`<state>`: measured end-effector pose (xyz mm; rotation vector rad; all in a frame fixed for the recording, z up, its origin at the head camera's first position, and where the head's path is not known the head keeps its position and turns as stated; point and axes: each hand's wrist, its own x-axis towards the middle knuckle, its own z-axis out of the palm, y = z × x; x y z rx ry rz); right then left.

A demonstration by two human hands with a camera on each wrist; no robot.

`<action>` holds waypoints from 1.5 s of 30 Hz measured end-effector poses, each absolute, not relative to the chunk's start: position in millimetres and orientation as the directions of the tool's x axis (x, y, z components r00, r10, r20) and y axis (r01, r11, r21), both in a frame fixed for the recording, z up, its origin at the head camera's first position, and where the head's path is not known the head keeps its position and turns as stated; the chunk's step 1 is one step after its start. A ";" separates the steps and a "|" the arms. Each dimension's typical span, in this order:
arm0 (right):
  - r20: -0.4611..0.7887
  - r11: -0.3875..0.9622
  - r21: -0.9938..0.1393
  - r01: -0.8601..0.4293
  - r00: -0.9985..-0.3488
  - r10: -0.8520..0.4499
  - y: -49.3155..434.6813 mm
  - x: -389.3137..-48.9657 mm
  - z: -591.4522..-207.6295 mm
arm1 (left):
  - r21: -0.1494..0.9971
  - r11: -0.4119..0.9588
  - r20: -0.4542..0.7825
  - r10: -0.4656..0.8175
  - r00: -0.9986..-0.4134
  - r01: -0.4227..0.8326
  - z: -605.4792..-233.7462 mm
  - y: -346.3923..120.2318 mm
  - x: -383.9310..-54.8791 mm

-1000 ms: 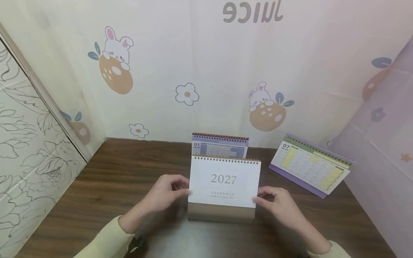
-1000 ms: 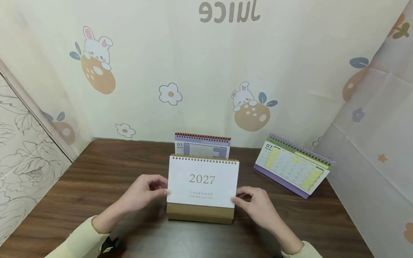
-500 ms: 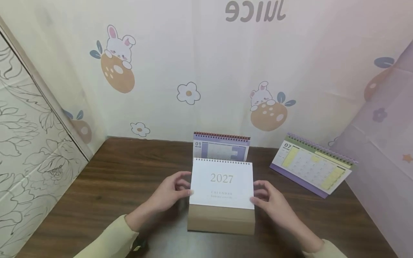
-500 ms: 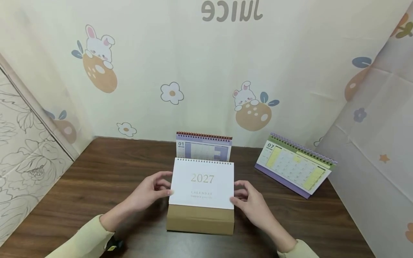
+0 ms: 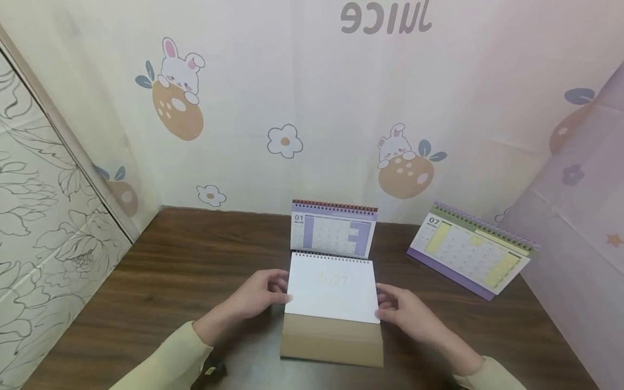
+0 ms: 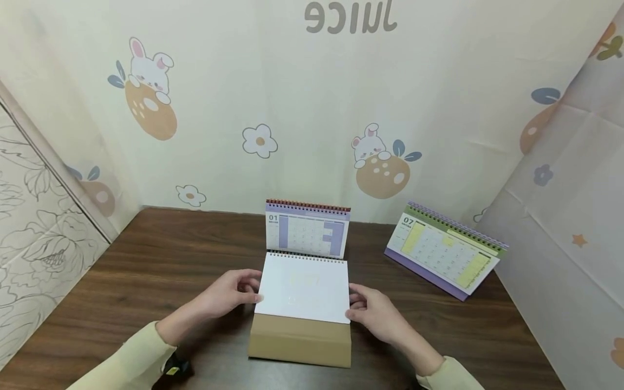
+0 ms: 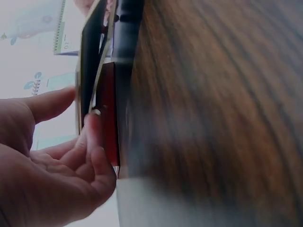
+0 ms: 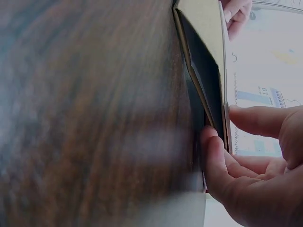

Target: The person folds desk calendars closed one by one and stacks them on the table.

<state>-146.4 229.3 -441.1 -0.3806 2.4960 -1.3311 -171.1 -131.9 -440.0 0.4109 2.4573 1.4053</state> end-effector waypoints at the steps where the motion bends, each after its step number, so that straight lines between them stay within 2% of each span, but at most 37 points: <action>1: -0.131 0.539 -0.837 -0.097 -0.920 -0.368 229.3 -147.0 -441.8 | 0.866 0.490 -0.105 0.373 -0.922 0.099 -440.7 -131.7 -171.3; 11: -0.149 0.573 -0.811 -0.115 -0.907 -0.394 229.2 -153.7 -443.0 | 0.825 0.564 -0.164 0.320 -0.933 0.048 -450.1 -127.3 -174.5; 27: -0.162 0.610 -0.774 -0.166 -0.881 -0.445 228.7 -159.0 -434.7 | 0.733 0.669 -0.147 0.332 -0.932 0.122 -444.1 -125.0 -180.7; 32: -0.151 0.632 -0.757 -0.168 -0.895 -0.419 232.7 -157.3 -437.0 | 0.708 0.693 -0.140 0.329 -0.934 0.138 -441.4 -125.2 -176.3; 35: -0.094 0.654 -0.727 -0.208 -0.914 -0.395 233.7 -152.2 -436.9 | 0.649 0.740 -0.108 0.323 -0.940 0.179 -437.4 -126.7 -170.1; 39: -0.005 0.707 -0.653 -0.272 -0.932 -0.363 230.1 -142.1 -433.0 | 0.494 0.823 -0.039 0.344 -0.938 0.281 -429.7 -128.5 -156.0; 45: 0.039 0.775 -0.534 -0.338 -0.925 -0.377 220.6 -126.9 -426.8 | 0.262 0.841 0.071 0.471 -0.879 0.473 -424.5 -128.2 -140.9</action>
